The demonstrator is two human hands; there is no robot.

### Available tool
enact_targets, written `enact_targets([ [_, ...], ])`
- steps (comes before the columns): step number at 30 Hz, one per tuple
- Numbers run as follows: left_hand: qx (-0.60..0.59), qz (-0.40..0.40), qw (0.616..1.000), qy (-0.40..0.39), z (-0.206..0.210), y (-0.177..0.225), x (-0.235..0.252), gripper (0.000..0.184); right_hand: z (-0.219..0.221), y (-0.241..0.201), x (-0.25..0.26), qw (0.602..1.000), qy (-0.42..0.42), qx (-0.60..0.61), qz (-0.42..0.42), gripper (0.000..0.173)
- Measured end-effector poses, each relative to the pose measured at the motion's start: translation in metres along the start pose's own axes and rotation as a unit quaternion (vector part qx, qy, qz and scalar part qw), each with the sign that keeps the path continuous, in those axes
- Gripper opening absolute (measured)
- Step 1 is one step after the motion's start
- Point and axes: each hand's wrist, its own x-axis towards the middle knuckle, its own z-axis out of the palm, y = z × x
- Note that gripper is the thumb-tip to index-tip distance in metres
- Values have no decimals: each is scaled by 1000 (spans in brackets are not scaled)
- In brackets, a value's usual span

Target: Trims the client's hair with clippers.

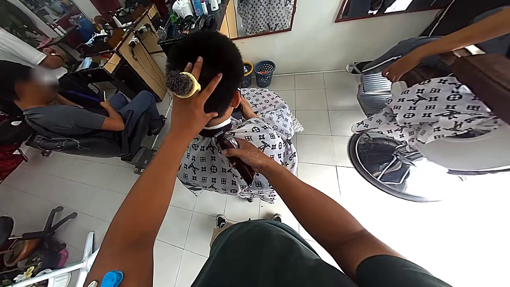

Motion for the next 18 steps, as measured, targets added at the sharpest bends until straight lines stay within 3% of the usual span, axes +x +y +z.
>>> enact_targets([
  [8,-3,-2,1000,-9,-1,-1,1,95,9,-21,10,997,61,-23,-43,52],
  [14,-8,1,1000,5,-3,-3,-3,91,1,-12,10,997,30,-29,-58,50],
  [16,-91,0,991,95,-10,-7,-17,77,-14,-6,-7,999,13,-19,-43,47],
  [18,-257,-40,937,234,-12,-7,-46,64,-32,13,-29,997,24,51,-51,45],
])
